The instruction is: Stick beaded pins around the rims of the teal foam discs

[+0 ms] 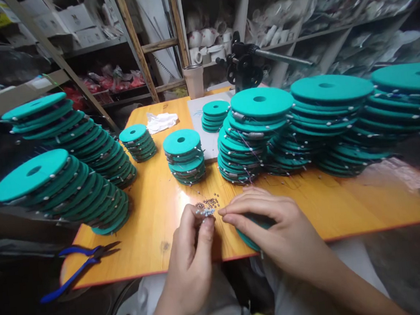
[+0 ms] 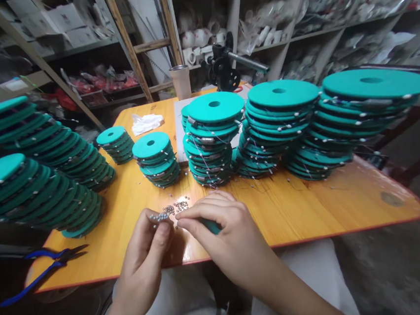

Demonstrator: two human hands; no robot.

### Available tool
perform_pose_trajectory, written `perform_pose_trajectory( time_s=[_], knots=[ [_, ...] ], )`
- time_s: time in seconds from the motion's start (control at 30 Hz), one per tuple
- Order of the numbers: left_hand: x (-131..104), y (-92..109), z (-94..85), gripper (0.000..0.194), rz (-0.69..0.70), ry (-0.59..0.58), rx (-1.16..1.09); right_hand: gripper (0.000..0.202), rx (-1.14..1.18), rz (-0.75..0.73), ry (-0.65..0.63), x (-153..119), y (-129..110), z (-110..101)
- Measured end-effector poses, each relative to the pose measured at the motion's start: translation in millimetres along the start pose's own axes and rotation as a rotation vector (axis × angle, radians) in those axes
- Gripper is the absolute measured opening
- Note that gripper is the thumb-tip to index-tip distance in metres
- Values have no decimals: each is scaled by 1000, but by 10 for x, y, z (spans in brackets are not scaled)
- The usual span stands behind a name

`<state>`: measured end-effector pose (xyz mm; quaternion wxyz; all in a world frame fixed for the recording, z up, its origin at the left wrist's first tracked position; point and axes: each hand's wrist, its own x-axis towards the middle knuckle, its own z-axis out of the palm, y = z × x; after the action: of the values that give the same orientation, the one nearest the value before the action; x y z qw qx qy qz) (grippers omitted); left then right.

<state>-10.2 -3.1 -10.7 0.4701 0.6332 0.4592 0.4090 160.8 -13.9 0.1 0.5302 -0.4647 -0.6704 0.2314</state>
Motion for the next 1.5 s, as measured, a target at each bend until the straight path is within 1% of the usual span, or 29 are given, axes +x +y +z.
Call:
perform_pose_trajectory(
  time_s=[0.1, 0.2, 0.3, 0.37, 0.43, 0.57, 0.67, 0.73, 0.87, 1.1, 1.37, 1.5],
  knots=[
    [-4, -6, 11, 24, 34, -78, 95, 8, 33, -4, 21, 13, 4, 21],
    [-7, 10, 14, 22, 56, -100, 193, 8, 24, 17, 24, 12, 9, 26],
    [-17, 16, 18, 23, 51, -119, 210, 9, 33, 42, 18, 10, -4, 20],
    [-26, 5, 24, 22, 35, -95, 162, 9, 39, 54, 13, 8, -12, 18],
    [-32, -10, 32, 22, 5, -52, 62, 9, 27, 49, 15, -1, -9, 23],
    [-26, -18, 40, 28, -80, 5, -191, 9, -34, -36, 23, -34, 30, 46],
    [-17, -2, 37, 32, -104, 42, -278, 10, -104, -100, 32, -53, 58, 66],
    [-14, 5, 37, 32, -108, 42, -297, 10, -151, -143, 33, -57, 63, 79],
    [-13, -8, 46, 31, -130, 6, -316, 10, -205, -205, 31, -56, 51, 97],
    [-10, -32, 50, 32, -158, -1, -296, 9, -226, -221, 24, -62, 42, 98],
    [-15, -3, 58, 33, -146, 13, -282, 12, -247, -215, 25, -48, 23, 93],
    [-9, 3, 68, 33, -139, 27, -270, 12, -268, -237, 43, -44, 15, 89]
  ],
)
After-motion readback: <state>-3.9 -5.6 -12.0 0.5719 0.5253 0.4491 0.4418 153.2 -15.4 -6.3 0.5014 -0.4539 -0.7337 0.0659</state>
